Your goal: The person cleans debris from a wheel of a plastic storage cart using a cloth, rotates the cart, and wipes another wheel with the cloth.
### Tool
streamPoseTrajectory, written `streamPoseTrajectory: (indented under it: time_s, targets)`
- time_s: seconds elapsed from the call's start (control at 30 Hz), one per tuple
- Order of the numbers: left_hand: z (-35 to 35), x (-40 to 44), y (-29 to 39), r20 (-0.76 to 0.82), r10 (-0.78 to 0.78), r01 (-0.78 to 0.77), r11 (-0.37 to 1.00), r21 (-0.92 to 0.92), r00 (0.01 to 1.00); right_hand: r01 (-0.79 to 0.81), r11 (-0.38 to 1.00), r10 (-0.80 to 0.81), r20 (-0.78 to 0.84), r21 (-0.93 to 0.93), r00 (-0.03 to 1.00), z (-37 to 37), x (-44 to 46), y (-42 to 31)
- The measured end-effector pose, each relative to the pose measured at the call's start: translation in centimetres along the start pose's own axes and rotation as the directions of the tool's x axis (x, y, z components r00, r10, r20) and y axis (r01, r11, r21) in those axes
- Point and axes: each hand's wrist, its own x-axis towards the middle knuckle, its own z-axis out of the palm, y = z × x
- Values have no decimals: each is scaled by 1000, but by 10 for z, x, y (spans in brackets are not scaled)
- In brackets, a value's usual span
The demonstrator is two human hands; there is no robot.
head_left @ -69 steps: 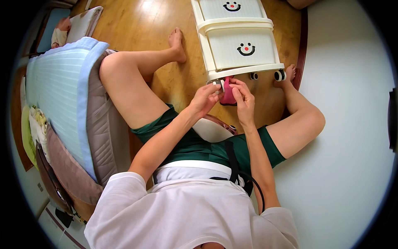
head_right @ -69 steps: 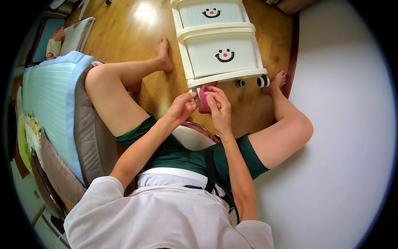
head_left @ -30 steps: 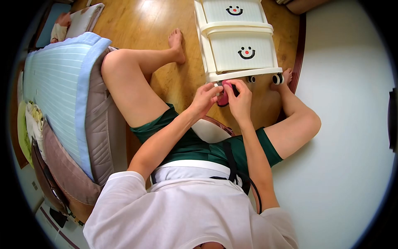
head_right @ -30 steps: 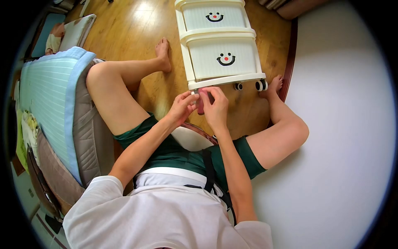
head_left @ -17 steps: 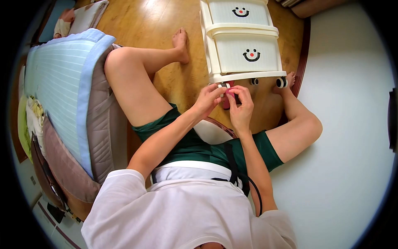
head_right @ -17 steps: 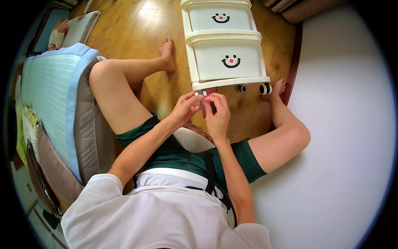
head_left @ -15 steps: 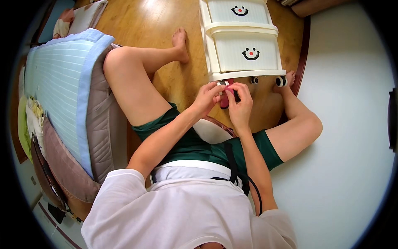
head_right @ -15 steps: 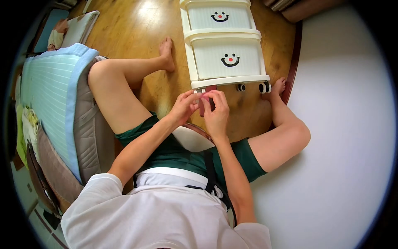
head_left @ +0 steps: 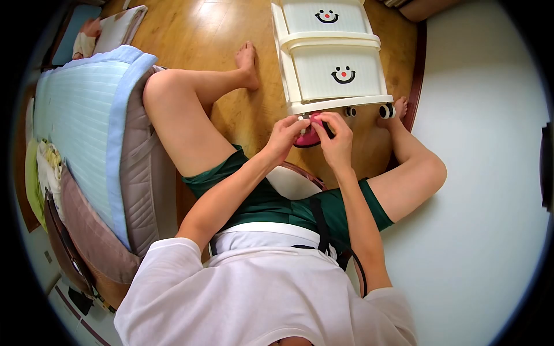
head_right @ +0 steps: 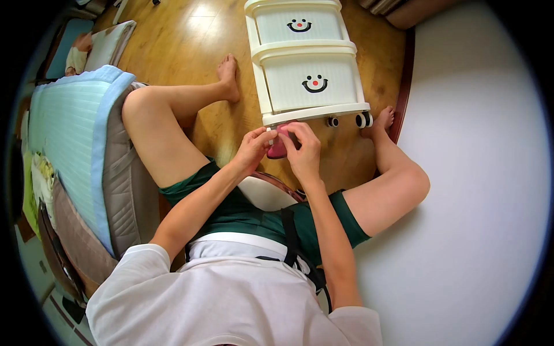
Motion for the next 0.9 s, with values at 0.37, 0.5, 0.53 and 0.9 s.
streamPoseTrajectory:
  time_s: [0.37, 0.5, 0.53, 0.9]
  targets:
    - [7, -6, 9, 36, -18, 20, 999, -36, 999, 104, 993, -101, -47, 54, 994, 9, -33, 24]
    - [9, -6, 7, 59, -27, 28, 999, -18, 998, -36, 999, 36, -2, -32, 999, 16, -42, 50]
    - [8, -3, 9, 67, -22, 23, 1000, -7, 998, -118, 993, 119, -23, 31, 993, 20, -41, 52]
    - [10, -8, 11, 153, -52, 99, 944, -315, 987, -391, 893, 436, -208, 223, 876, -8, -47, 62]
